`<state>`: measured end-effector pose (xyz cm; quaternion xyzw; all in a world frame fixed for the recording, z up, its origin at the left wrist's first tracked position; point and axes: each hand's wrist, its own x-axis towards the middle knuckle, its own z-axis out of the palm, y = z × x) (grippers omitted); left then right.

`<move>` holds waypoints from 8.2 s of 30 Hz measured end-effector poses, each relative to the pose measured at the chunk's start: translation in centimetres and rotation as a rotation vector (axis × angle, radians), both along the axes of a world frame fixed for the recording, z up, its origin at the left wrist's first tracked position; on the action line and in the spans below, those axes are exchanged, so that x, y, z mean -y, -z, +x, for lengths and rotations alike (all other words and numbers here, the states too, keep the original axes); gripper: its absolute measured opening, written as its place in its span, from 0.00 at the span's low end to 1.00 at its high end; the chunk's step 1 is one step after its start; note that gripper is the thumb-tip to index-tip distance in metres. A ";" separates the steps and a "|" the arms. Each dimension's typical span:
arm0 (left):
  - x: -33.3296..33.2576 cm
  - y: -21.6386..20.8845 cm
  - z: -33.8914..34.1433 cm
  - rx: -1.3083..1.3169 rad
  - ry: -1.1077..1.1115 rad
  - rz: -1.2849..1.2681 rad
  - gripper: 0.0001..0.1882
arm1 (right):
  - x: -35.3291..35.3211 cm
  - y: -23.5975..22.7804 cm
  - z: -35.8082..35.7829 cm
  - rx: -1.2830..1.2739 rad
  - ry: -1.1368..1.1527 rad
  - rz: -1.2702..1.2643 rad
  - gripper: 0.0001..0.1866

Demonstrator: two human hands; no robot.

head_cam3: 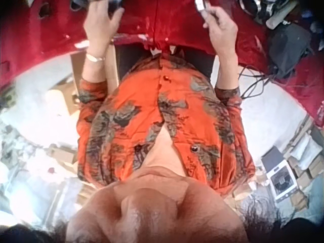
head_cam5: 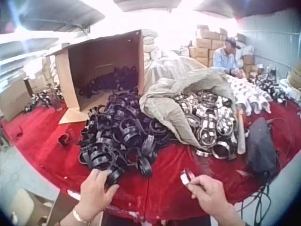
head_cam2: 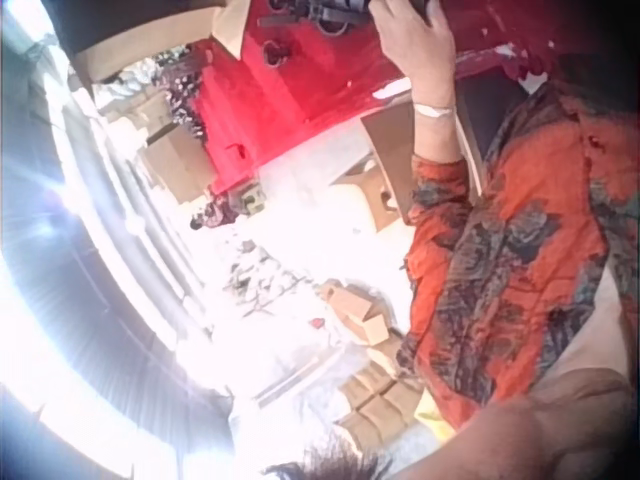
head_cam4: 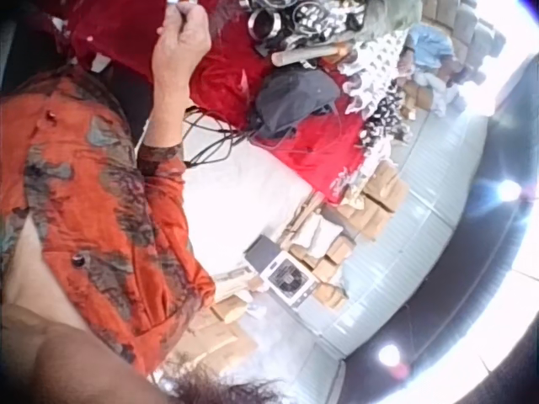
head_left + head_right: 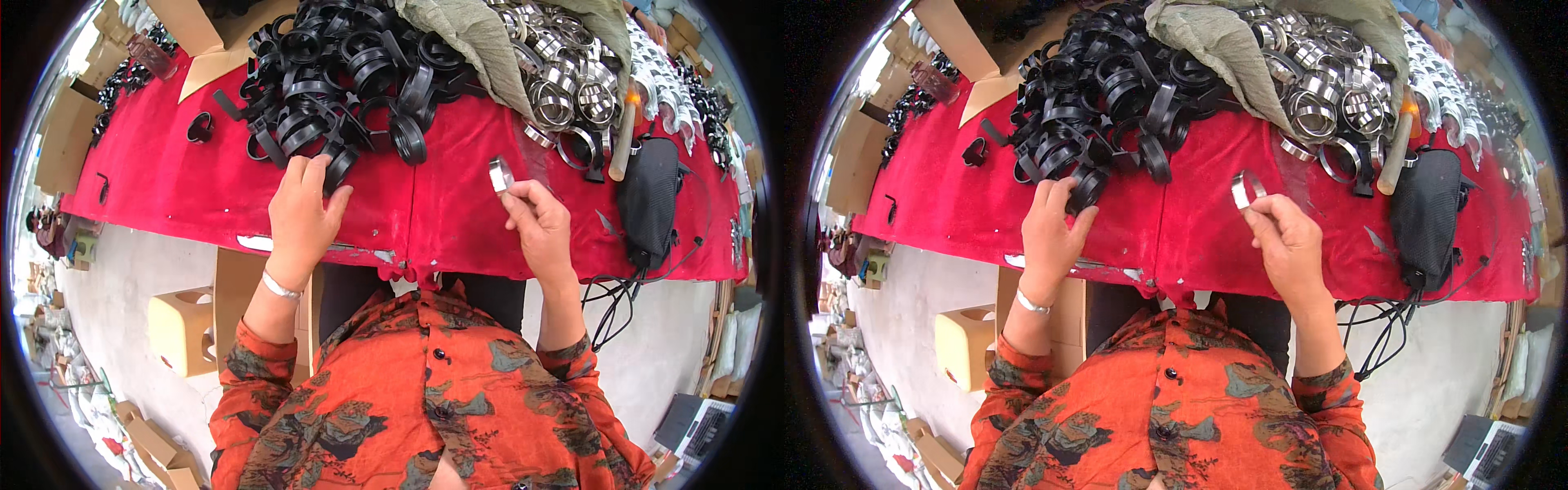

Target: Assembling metal rings into black plastic housings at a work table in a manufacturing environment.

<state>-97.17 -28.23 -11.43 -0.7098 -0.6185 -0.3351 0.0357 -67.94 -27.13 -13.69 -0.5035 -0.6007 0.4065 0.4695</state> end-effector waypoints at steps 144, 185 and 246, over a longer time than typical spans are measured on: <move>4.1 0.5 8.6 1.102 0.447 -0.532 0.11 | 2.9 -4.7 -1.2 0.574 -0.282 0.721 0.08; 5.1 0.5 8.7 1.287 0.481 -0.503 0.12 | 2.3 -3.9 -2.7 -0.373 -0.217 -0.190 0.11; 2.6 -0.7 8.8 1.090 0.635 -0.384 0.14 | 3.3 -0.7 1.0 -0.115 -0.032 0.211 0.07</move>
